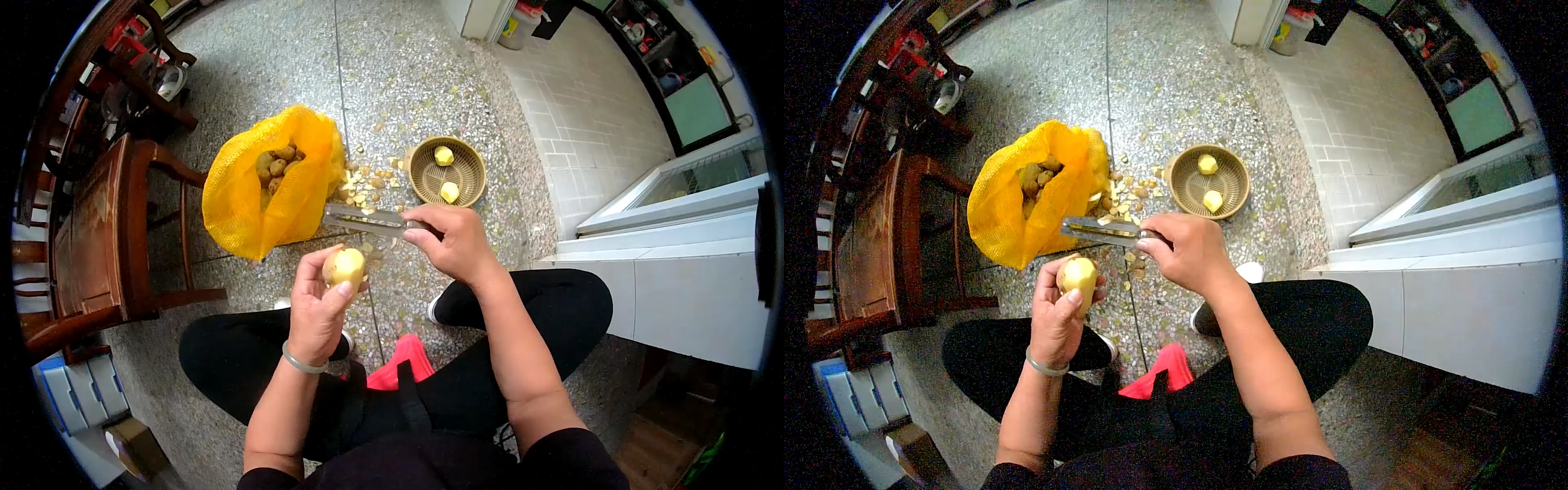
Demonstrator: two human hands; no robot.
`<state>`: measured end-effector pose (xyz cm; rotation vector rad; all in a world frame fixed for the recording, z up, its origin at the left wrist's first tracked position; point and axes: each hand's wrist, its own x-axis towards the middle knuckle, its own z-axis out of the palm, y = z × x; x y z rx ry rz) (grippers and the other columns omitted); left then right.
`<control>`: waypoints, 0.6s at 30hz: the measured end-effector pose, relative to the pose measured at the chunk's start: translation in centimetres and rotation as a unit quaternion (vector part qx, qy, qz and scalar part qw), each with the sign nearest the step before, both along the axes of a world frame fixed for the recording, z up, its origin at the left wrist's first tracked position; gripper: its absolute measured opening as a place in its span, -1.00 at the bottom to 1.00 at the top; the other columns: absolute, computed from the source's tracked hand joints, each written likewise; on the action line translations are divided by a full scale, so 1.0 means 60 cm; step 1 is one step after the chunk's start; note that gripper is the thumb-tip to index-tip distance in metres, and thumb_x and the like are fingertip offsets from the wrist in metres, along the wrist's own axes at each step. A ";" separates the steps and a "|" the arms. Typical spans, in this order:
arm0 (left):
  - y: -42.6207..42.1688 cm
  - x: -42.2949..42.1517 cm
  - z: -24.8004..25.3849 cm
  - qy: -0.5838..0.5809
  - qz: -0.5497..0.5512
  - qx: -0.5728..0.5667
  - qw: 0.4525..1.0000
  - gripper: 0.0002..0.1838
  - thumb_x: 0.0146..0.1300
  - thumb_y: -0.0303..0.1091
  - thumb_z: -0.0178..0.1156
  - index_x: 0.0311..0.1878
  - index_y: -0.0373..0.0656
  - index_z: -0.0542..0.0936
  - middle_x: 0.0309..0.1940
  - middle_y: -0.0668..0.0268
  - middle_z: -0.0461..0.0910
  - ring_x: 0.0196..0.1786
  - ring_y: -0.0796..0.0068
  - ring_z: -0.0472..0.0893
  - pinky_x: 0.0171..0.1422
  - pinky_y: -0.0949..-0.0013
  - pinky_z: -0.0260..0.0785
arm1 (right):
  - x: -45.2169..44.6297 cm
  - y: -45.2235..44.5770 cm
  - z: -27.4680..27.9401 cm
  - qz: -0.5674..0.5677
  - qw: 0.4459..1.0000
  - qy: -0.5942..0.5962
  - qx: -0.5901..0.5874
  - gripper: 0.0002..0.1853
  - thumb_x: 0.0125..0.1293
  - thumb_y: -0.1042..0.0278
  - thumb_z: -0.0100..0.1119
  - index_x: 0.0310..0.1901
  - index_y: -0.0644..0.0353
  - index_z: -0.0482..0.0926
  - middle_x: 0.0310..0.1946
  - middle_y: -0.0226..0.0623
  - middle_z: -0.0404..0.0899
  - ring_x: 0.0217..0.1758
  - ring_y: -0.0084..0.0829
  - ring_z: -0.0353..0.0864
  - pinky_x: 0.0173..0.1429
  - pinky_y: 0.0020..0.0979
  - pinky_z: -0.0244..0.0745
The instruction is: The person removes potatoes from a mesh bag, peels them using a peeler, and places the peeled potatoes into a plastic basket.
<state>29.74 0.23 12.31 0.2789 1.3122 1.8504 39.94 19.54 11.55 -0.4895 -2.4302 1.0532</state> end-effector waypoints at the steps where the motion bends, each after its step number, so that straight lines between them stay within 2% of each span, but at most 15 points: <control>1: 0.002 0.003 0.005 -0.014 0.011 0.013 1.000 -0.50 0.16 -0.35 0.26 0.14 -0.19 0.32 0.01 0.21 0.50 -0.04 0.33 0.57 -0.01 0.31 0.46 | 0.002 0.001 0.005 -0.002 0.999 -0.013 -0.040 -0.82 0.09 0.40 0.31 -0.25 0.24 0.64 -0.38 -0.19 0.65 -0.38 -0.31 0.64 -0.27 -0.38 0.51; 3: 0.003 0.006 -0.001 -0.017 0.015 0.011 1.000 -0.49 0.17 -0.41 0.25 0.17 -0.17 0.31 0.01 0.23 0.50 -0.05 0.36 0.56 -0.02 0.32 0.46 | -0.001 -0.013 0.016 0.009 0.998 -0.012 -0.061 -0.80 0.10 0.41 0.30 -0.21 0.24 0.64 -0.39 -0.19 0.64 -0.41 -0.37 0.62 -0.28 -0.39 0.49; 5: 0.001 0.003 -0.010 -0.014 0.012 0.007 1.000 -0.48 0.18 -0.47 0.23 0.20 -0.16 0.30 0.01 0.25 0.50 -0.05 0.39 0.56 -0.04 0.33 0.46 | -0.010 -0.030 0.021 0.057 0.992 0.100 -0.053 -0.79 0.06 0.26 0.32 -0.27 0.12 0.61 -0.46 -0.24 0.59 -0.40 -0.17 0.60 -0.33 -0.27 0.48; 6: -0.003 -0.001 -0.019 0.009 0.001 -0.008 1.000 -0.47 0.17 -0.52 0.24 0.21 -0.21 0.31 0.06 0.24 0.47 0.03 0.41 0.53 0.07 0.35 0.44 | -0.009 -0.039 0.039 0.077 0.994 0.066 -0.049 -0.78 0.05 0.26 0.33 -0.27 0.11 0.60 -0.44 -0.26 0.60 -0.39 -0.19 0.61 -0.32 -0.28 0.49; 7: -0.005 -0.001 -0.027 0.031 -0.011 -0.024 0.999 -0.45 0.17 -0.58 0.25 0.22 -0.25 0.32 0.11 0.23 0.45 0.12 0.43 0.50 0.17 0.36 0.42 | -0.013 -0.046 0.040 0.087 0.992 0.090 0.002 -0.80 0.05 0.27 0.32 -0.29 0.10 0.60 -0.44 -0.27 0.60 -0.39 -0.19 0.61 -0.32 -0.29 0.50; 8: -0.006 0.004 -0.031 0.013 0.019 0.001 1.000 -0.42 0.15 -0.61 0.27 0.24 -0.27 0.31 0.11 0.23 0.46 0.13 0.43 0.49 0.19 0.35 0.41 | -0.014 -0.047 0.040 0.088 0.992 0.083 0.035 -0.80 0.05 0.27 0.32 -0.29 0.10 0.60 -0.44 -0.27 0.60 -0.39 -0.19 0.61 -0.32 -0.29 0.51; 9: -0.006 0.007 -0.030 0.042 0.030 -0.010 0.999 -0.42 0.20 -0.48 0.26 0.26 -0.20 0.28 0.00 0.30 0.50 -0.07 0.52 0.50 -0.04 0.40 0.41 | -0.013 -0.048 0.040 0.089 0.991 0.076 0.068 -0.80 0.05 0.26 0.32 -0.29 0.10 0.60 -0.44 -0.27 0.61 -0.40 -0.19 0.61 -0.33 -0.29 0.51; 11: -0.007 -0.005 -0.027 0.015 0.011 -0.020 1.000 -0.45 0.15 -0.55 0.27 0.22 -0.28 0.32 0.07 0.24 0.47 0.11 0.43 0.49 0.22 0.35 0.37 | -0.012 -0.025 0.014 0.048 0.996 0.065 0.030 -0.79 0.03 0.25 0.33 -0.29 0.10 0.61 -0.44 -0.26 0.61 -0.41 -0.20 0.61 -0.33 -0.28 0.51; 13: -0.009 -0.008 -0.028 0.013 0.001 -0.029 1.000 -0.45 0.13 -0.53 0.28 0.19 -0.26 0.32 0.06 0.24 0.47 0.10 0.45 0.49 0.22 0.36 0.37 | 0.000 -0.005 0.006 0.025 0.998 0.057 0.009 -0.79 0.04 0.25 0.33 -0.28 0.10 0.62 -0.43 -0.26 0.62 -0.40 -0.19 0.62 -0.32 -0.26 0.50; 15: -0.007 -0.007 -0.021 0.043 -0.004 0.017 0.999 -0.46 0.12 -0.56 0.27 0.17 -0.22 0.32 0.05 0.25 0.46 0.11 0.47 0.47 0.22 0.37 0.37 | 0.007 0.006 0.008 -0.002 1.000 -0.007 -0.024 -0.80 0.05 0.28 0.33 -0.28 0.12 0.63 -0.42 -0.24 0.62 -0.39 -0.19 0.62 -0.31 -0.26 0.50; 17: -0.005 -0.005 -0.018 0.025 -0.002 0.025 0.999 -0.44 0.09 -0.60 0.26 0.18 -0.19 0.32 0.07 0.25 0.44 0.12 0.46 0.47 0.22 0.36 0.36 | 0.007 -0.002 0.014 0.012 0.999 0.002 -0.049 -0.80 0.08 0.28 0.31 -0.27 0.15 0.62 -0.42 -0.22 0.62 -0.38 -0.19 0.62 -0.30 -0.27 0.50; 18: -0.005 -0.003 -0.021 0.037 -0.004 0.027 0.999 -0.42 0.08 -0.60 0.27 0.19 -0.18 0.32 0.08 0.26 0.44 0.13 0.45 0.46 0.24 0.35 0.35 | 0.005 -0.010 0.022 0.042 0.996 0.024 -0.069 -0.79 0.09 0.34 0.31 -0.24 0.20 0.63 -0.40 -0.20 0.64 -0.38 -0.30 0.64 -0.30 -0.35 0.50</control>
